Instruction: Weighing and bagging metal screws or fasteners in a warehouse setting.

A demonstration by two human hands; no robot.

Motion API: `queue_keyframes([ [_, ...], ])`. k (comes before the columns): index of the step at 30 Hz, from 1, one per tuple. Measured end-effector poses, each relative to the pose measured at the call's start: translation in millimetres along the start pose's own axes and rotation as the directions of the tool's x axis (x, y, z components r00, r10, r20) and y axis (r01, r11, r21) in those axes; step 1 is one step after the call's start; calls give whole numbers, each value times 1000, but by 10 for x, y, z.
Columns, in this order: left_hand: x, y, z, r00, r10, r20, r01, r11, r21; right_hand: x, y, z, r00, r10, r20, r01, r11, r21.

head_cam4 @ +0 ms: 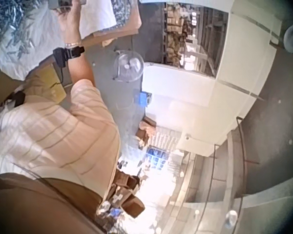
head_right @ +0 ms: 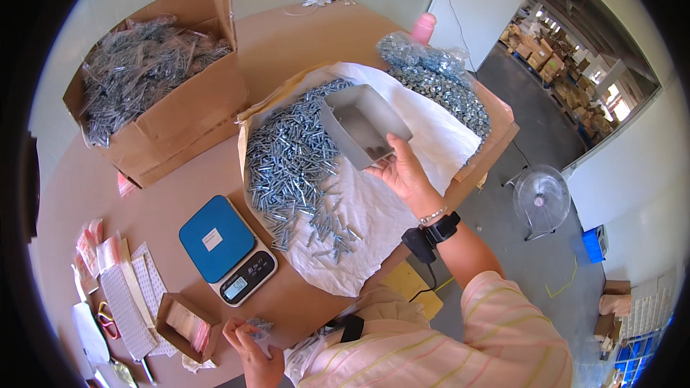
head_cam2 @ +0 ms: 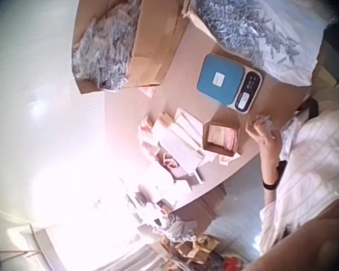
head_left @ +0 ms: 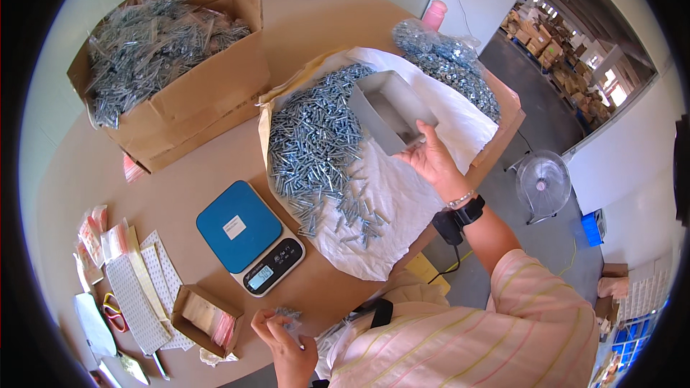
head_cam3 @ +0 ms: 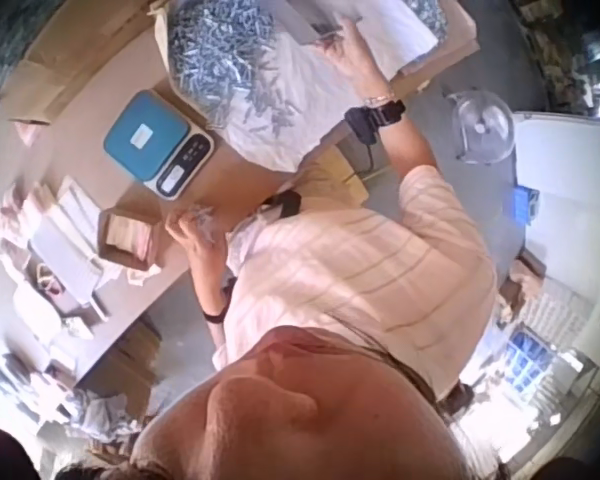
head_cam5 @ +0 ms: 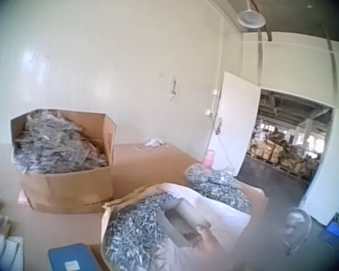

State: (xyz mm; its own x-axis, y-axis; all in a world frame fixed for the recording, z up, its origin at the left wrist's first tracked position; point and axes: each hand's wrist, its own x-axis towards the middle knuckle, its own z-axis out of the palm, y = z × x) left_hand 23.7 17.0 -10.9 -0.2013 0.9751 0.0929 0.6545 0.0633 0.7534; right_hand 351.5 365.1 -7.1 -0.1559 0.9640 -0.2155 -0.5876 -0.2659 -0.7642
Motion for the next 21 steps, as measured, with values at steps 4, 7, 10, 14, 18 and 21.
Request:
queue_keyframes([
  [4,80,154,-166,998,-54,-17,54,998,16,-70,99,306,997,-40,69,49,990,-132],
  [7,68,171,-194,995,-6,-99,13,997,74,49,38,363,999,-2,-38,-1,995,-99],
  [10,62,174,-175,986,12,-169,1,997,79,253,-11,164,757,-649,-77,428,581,-693],
  [14,35,152,-129,975,-5,-221,20,998,66,264,171,118,623,-705,340,143,-325,-935],
  [18,51,164,-129,977,7,-215,13,995,95,434,501,255,604,-727,327,284,-187,-940],
  [21,99,168,-151,980,54,-193,-25,988,153,536,598,330,642,-711,288,389,-22,-921],
])
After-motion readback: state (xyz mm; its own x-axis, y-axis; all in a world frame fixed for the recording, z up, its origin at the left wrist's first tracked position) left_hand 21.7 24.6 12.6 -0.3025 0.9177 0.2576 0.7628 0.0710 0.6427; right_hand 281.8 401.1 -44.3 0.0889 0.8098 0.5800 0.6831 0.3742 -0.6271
